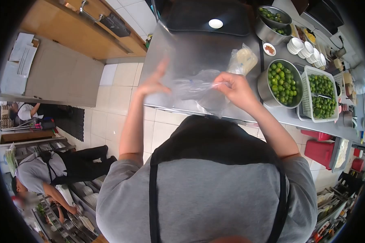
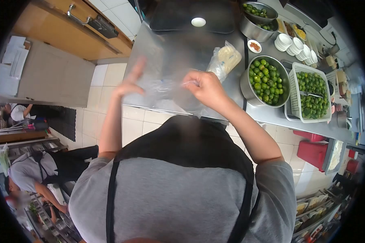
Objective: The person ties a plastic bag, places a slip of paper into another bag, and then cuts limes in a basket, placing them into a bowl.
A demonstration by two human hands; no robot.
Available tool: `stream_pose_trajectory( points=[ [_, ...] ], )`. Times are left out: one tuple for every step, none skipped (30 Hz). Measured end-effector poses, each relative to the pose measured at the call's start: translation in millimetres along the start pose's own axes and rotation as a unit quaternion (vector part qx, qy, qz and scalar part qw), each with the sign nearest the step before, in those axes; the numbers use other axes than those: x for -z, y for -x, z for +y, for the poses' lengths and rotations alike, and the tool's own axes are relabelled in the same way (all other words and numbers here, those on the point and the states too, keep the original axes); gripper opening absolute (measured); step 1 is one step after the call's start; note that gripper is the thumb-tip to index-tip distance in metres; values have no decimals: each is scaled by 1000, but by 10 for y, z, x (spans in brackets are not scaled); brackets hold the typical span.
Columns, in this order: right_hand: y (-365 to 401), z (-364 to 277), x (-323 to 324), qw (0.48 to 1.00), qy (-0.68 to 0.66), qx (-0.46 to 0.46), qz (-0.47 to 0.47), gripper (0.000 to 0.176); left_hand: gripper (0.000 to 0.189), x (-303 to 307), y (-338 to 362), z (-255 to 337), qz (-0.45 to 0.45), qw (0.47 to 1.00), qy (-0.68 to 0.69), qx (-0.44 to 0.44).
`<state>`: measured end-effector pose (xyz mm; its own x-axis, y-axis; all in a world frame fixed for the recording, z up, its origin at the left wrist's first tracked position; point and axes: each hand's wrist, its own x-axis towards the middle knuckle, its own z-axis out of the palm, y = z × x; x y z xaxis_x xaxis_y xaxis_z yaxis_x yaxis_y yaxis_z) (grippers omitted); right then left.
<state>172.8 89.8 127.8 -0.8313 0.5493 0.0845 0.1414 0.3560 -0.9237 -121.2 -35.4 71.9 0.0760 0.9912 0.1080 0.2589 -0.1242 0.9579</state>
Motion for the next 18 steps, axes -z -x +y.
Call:
stream_pose_trajectory(
  points=[
    [1, -35, -21, 1000, 0, 1, 6, 14, 123, -259, -45, -133, -90, 982, -155, 66],
    [-1, -82, -86, 995, 50, 83, 14, 8, 118, -549, -127, -130, -86, 982, -164, 32],
    [-2, -118, -149, 981, 100, 162, 22, 9, 112, -848, -239, -124, -83, 982, -171, -1],
    [-6, -135, -210, 982, 101, 158, 28, 9, 99, -1103, -412, -14, -44, 972, -227, -52],
    [-8, -138, -271, 973, 127, 190, 33, 10, 86, -1279, -538, 93, -3, 955, -279, -104],
    [2, -119, -297, 962, 155, 224, 35, 11, 86, -1345, -578, 48, -6, 955, -276, -106],
    [41, -54, -251, 961, 159, 222, 37, 11, 64, -1382, -622, -24, 4, 980, -176, -98],
    [107, 47, -162, 990, 59, 129, 29, 19, 43, -1408, -661, -74, 14, 993, -75, -88],
    [169, 136, -91, 998, -43, 33, 20, 29, 43, -1447, -679, -63, 13, 993, -75, -90],
    [238, 197, -48, 998, -44, 33, 21, 29, 25, -1488, -673, -39, 147, 971, 187, 17],
    [309, 246, -8, 998, -1, -38, 43, 46, 8, -1504, -679, -9, 266, 854, 430, 121],
    [347, 298, -4, 991, 42, -109, 65, 63, 8, -1475, -706, 122, 265, 855, 429, 122],
    [355, 453, -123, 991, 41, -111, 67, 63, 6, -1436, -734, 345, 239, 848, 464, 97],
    [340, 675, -331, 982, 148, -21, 114, 66, 11, -1422, -751, 491, 214, 838, 497, 71],
    [302, 762, -495, 953, 252, 71, 155, 70, 11, -1481, -760, 539, 213, 838, 497, 73],
    [165, 511, -594, 953, 221, 44, 202, 55, 12, -1590, -768, 575, 197, 858, 468, 72],
    [64, 604, -632, 954, 219, 44, 200, 55, 13, -1676, -774, 593, 180, 878, 438, 71],
    [-83, 789, -681, 971, 144, -5, 190, 45, 10, -1730, -765, 521, 184, 917, 348, 57]
  ],
)
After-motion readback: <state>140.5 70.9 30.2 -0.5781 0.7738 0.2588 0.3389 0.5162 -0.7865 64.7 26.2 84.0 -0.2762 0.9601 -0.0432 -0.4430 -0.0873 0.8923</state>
